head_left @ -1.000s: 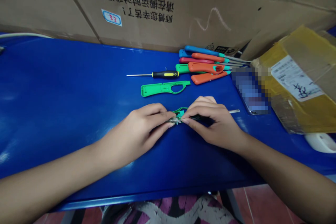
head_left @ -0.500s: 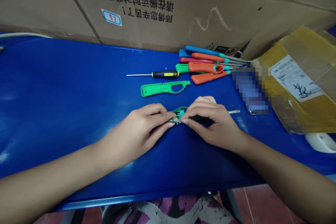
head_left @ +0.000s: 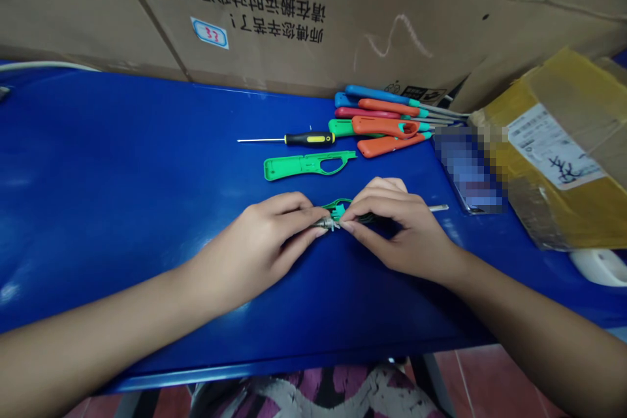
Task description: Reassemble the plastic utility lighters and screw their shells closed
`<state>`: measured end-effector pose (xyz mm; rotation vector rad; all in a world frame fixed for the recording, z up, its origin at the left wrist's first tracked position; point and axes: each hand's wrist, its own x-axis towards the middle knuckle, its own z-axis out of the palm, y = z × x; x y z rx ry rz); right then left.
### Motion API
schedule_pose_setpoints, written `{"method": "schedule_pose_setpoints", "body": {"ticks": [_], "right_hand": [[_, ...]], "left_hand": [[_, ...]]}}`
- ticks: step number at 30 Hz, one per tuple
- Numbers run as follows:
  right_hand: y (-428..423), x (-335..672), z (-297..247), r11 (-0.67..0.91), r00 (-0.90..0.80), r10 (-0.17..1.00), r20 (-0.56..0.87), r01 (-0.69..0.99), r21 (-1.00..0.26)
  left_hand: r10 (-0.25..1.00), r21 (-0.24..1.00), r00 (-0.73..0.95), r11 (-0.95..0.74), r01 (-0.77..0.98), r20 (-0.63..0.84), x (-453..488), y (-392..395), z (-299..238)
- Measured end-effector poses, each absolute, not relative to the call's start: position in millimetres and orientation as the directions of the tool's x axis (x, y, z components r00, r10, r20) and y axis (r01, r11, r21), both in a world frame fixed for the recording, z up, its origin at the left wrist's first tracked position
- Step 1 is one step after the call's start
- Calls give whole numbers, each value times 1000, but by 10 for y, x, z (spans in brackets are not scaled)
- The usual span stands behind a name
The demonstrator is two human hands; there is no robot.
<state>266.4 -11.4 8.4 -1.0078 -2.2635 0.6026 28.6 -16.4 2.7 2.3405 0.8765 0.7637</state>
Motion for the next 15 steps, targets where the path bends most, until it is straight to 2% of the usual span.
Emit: {"method": "schedule_pose_setpoints", "body": {"ticks": [9, 15], "right_hand": [[-99, 2652, 89, 628, -552, 760, 343, 492, -603], [-116, 2649, 58, 627, -512, 768, 385, 475, -618]], "left_hand": [[693, 629, 649, -664, 404, 314, 269, -177, 24], [731, 686, 610, -613, 392, 304, 301, -199, 12]]}}
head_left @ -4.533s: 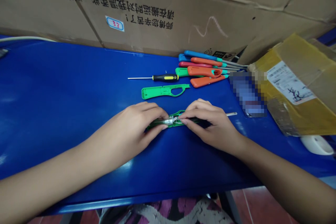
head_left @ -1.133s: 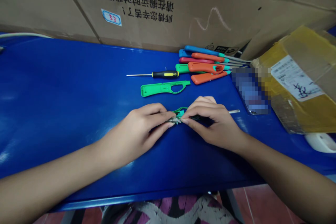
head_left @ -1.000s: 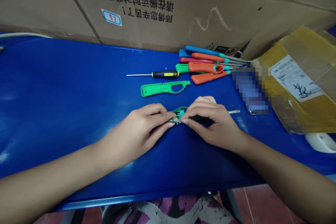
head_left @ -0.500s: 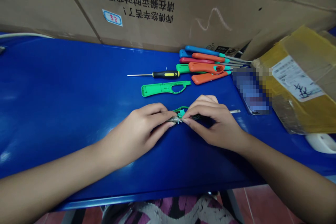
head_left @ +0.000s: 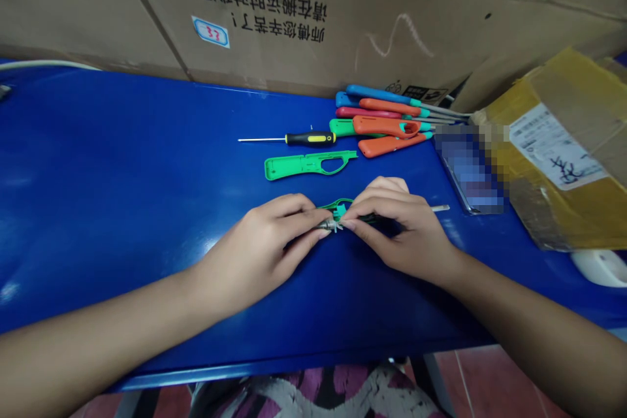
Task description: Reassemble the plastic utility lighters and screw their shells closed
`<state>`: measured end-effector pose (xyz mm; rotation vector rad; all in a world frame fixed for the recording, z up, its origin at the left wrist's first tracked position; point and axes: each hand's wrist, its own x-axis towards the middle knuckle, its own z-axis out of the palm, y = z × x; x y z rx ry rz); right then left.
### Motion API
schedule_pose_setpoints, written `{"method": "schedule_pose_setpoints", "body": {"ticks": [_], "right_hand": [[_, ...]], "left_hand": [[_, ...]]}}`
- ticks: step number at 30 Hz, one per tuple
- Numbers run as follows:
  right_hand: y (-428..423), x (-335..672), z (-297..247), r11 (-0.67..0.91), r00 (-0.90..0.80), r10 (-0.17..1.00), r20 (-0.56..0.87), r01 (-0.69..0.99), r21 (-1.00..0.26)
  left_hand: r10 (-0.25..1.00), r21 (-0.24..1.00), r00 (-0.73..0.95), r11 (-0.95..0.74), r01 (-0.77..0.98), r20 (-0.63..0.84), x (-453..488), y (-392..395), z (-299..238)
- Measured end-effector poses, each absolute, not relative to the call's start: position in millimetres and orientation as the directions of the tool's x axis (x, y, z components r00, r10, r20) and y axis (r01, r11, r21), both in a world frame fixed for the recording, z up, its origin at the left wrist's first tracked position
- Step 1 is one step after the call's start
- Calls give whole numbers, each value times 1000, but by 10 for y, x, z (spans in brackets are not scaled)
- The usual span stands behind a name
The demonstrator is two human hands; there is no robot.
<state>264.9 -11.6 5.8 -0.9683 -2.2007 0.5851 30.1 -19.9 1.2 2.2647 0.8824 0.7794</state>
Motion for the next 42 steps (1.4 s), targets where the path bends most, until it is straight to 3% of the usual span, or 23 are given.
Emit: {"method": "schedule_pose_setpoints", "body": {"ticks": [10, 42], "right_hand": [[-123, 2653, 77, 607, -483, 789, 380, 514, -606], [-110, 2642, 71, 631, -530, 761, 374, 469, -618]], "left_hand": [[777, 721, 533, -576, 385, 336, 335, -217, 14], [752, 704, 554, -606, 370, 357, 347, -218, -37]]}}
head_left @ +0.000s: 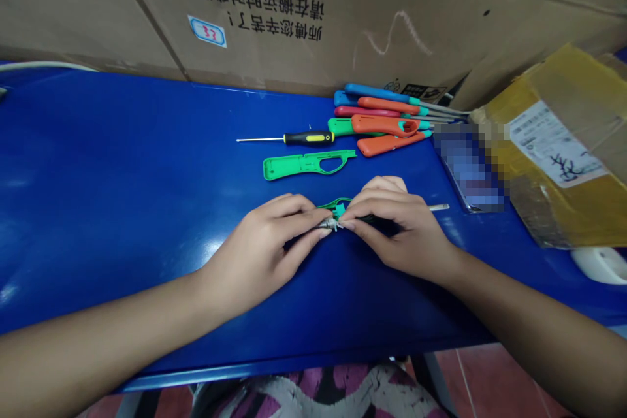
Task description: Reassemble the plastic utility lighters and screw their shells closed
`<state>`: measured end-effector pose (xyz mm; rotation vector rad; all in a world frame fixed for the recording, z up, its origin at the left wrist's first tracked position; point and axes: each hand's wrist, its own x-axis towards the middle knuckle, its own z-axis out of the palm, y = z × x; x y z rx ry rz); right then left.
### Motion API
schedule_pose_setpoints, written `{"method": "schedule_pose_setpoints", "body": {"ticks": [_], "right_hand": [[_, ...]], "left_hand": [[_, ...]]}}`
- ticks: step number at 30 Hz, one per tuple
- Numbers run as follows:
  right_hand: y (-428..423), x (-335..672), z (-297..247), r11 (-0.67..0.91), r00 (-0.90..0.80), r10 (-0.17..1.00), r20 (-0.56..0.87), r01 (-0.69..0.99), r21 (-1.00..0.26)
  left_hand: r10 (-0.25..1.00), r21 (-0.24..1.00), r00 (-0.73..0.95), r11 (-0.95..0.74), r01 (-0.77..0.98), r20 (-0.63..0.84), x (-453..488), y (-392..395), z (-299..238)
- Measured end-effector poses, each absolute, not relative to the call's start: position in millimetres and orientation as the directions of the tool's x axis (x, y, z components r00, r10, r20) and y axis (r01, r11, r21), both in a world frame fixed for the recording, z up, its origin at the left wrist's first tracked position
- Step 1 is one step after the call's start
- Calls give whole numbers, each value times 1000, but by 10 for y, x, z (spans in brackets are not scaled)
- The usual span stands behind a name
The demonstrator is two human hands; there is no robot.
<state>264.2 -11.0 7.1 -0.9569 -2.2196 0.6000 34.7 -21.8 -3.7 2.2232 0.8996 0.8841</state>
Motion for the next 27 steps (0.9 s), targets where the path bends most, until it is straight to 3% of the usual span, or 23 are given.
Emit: {"method": "schedule_pose_setpoints", "body": {"ticks": [11, 27], "right_hand": [[-92, 2738, 146, 734, -662, 672, 332, 538, -414], [-126, 2669, 129, 622, -570, 770, 286, 572, -535]], "left_hand": [[740, 677, 576, -623, 392, 348, 334, -203, -14], [708, 632, 594, -669, 391, 382, 314, -213, -40]]}}
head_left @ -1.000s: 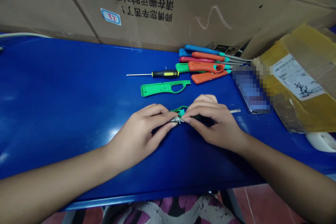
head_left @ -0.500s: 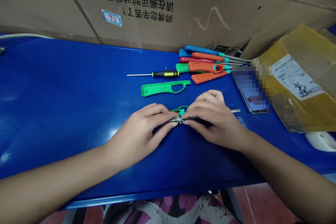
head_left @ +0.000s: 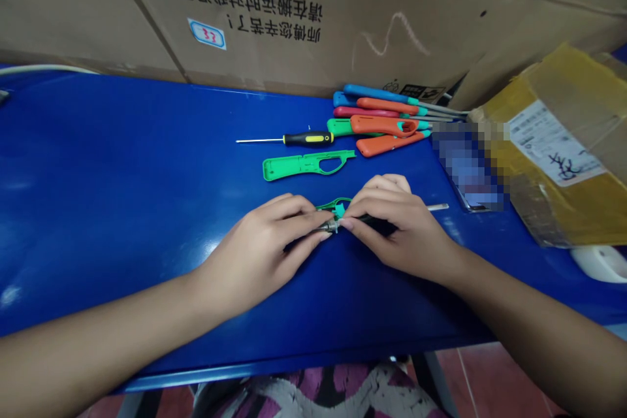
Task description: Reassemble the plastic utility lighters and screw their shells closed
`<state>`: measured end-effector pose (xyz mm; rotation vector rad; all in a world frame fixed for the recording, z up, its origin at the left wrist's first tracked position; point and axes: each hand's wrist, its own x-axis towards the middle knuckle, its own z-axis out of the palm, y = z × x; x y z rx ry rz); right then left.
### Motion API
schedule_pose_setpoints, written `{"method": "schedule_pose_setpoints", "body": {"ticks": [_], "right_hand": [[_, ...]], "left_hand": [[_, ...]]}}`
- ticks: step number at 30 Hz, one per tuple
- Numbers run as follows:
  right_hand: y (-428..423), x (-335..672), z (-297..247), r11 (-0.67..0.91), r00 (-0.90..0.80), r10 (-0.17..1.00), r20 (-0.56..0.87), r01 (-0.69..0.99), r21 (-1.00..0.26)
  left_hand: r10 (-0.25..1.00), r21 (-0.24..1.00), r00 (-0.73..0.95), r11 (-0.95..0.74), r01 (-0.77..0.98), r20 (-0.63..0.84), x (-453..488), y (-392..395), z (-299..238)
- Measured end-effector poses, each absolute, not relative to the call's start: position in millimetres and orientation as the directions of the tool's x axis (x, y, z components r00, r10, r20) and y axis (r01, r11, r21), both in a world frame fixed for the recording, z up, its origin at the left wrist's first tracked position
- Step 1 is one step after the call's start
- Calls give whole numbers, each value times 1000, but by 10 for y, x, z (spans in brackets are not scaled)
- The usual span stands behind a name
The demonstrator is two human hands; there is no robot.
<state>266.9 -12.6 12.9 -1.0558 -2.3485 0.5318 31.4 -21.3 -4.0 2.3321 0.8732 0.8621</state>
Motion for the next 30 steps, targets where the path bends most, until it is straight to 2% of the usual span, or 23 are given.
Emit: {"method": "schedule_pose_setpoints", "body": {"ticks": [9, 18, 21, 25, 30], "right_hand": [[-92, 2710, 114, 657, -595, 733, 329, 498, -566], [-76, 2674, 77, 639, -556, 749, 360, 464, -613], [-79, 2665, 95, 642, -571, 747, 341, 489, -590], [-105, 2681, 117, 646, -559, 754, 344, 537, -543], [-123, 2690, 102, 632, -519, 774, 362, 611, -477]], "left_hand": [[734, 673, 572, -633, 382, 366, 330, -202, -44], [734, 679, 571, -631, 374, 368, 335, -202, -32], [744, 673, 559, -626, 393, 366, 327, -176, -8], [731, 599, 549, -666, 445, 405, 274, -114, 26], [748, 581, 554, -649, 491, 367, 252, -77, 30]]}}
